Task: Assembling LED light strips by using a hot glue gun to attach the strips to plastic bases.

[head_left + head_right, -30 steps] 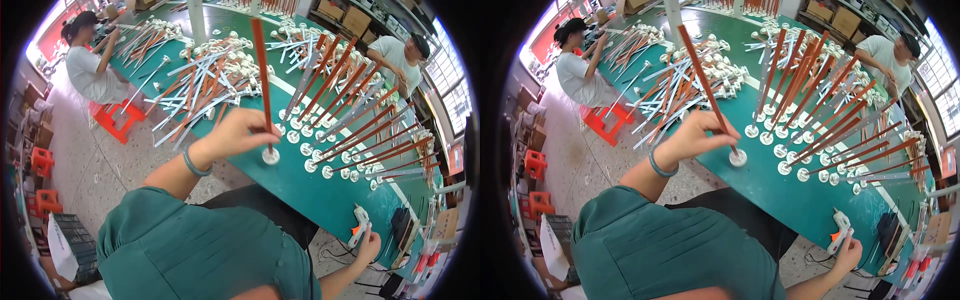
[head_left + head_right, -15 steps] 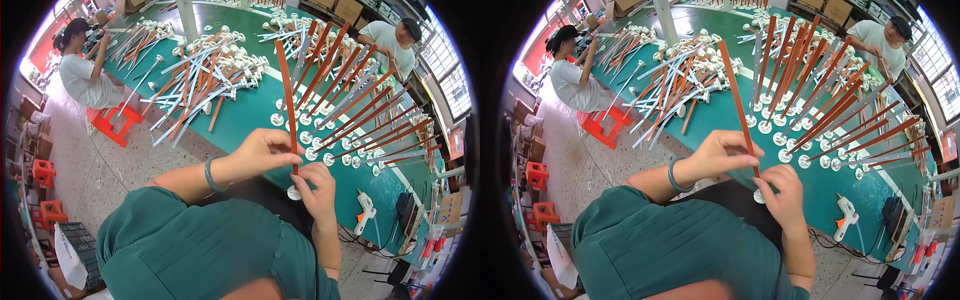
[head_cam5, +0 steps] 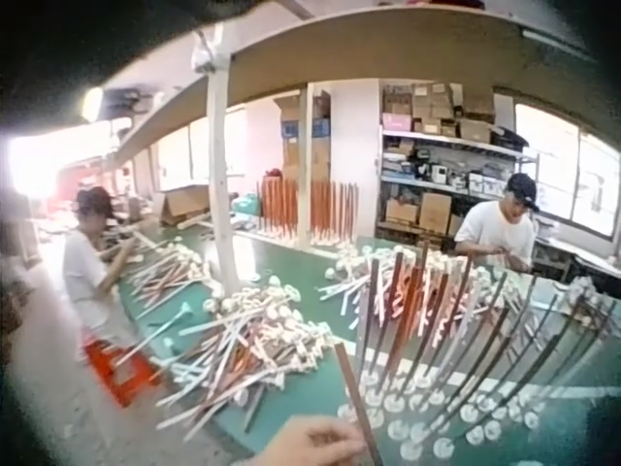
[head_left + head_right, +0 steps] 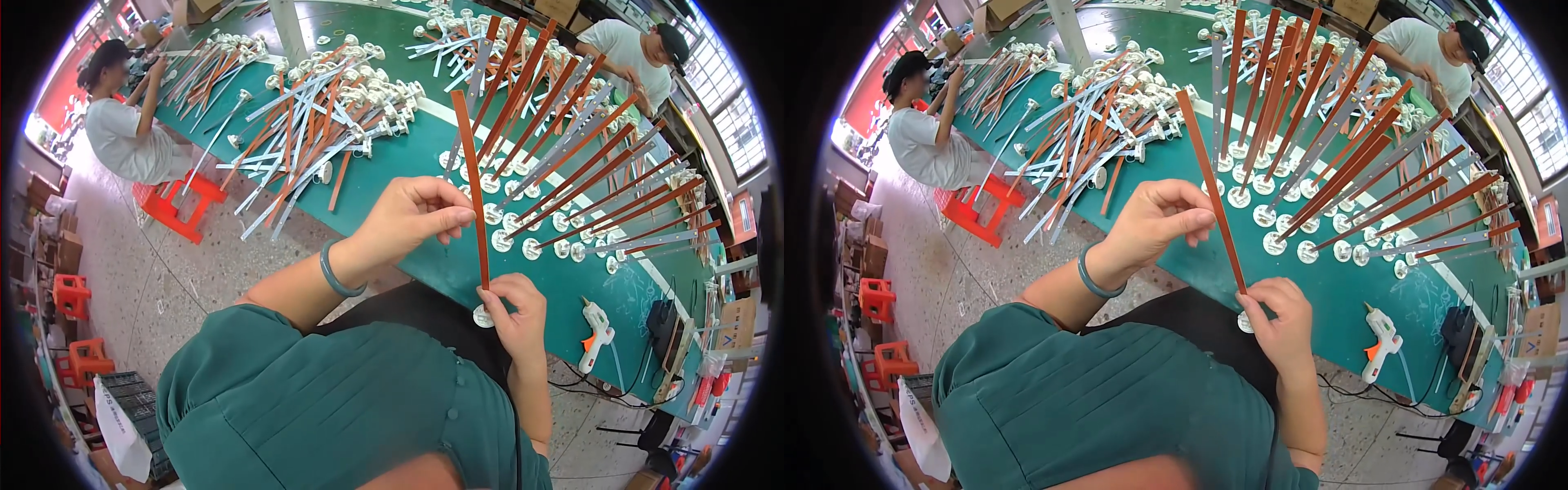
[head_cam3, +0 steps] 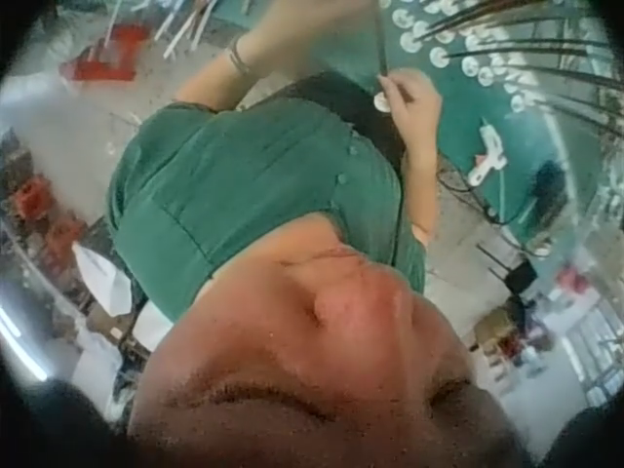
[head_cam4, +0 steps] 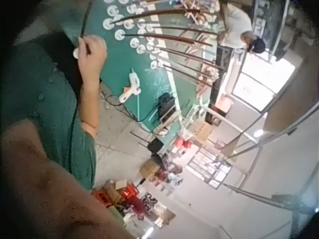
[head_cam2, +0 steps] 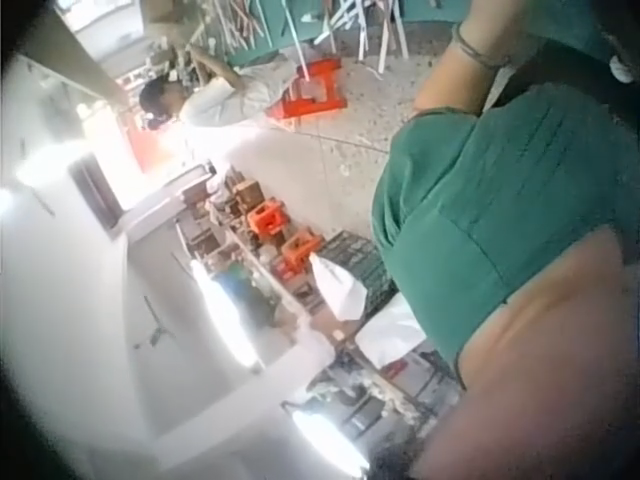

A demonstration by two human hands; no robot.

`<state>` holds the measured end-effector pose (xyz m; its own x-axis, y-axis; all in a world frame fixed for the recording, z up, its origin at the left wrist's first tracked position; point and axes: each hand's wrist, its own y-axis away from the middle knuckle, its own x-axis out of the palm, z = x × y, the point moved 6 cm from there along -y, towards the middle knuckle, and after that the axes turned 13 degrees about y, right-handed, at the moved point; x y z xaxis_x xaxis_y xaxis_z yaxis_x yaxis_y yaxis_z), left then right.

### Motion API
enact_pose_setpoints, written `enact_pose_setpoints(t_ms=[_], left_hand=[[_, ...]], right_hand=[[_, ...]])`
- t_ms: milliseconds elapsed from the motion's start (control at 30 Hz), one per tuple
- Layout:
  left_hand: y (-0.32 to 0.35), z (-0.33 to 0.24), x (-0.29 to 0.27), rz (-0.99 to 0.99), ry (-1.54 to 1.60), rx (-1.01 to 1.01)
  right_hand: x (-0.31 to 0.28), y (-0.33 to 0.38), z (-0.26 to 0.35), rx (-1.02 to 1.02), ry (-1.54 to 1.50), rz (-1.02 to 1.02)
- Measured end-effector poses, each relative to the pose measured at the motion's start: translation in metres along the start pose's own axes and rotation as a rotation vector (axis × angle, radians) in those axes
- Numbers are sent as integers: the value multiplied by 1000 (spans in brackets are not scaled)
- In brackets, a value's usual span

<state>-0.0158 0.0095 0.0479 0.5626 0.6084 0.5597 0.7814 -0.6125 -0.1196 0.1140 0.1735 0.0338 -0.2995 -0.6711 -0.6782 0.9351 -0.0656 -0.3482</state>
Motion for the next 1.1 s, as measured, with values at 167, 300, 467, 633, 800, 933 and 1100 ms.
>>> enact_pose_setpoints(t_ms=[167,300,467,633,800,933,1100], left_hand=[[-1,-1,-3,10,-67,24],[-3,3,-4,48,68,45],[-3,-4,-8,25,202,102],[0,-1,-11,40,117,95],[1,-3,-16,-8,41,123],[6,-6,-20,6,151,195],[4,7,-19,65,353,99]], right_hand=[[0,4,-4,41,-27,15],[2,4,-7,87,-65,32],[2,3,-6,82,-50,23],[5,4,-5,59,-59,10],[3,2,-2,83,34,-27],[4,5,-4,86,59,-61],[1,8,-6,97,57,-94]])
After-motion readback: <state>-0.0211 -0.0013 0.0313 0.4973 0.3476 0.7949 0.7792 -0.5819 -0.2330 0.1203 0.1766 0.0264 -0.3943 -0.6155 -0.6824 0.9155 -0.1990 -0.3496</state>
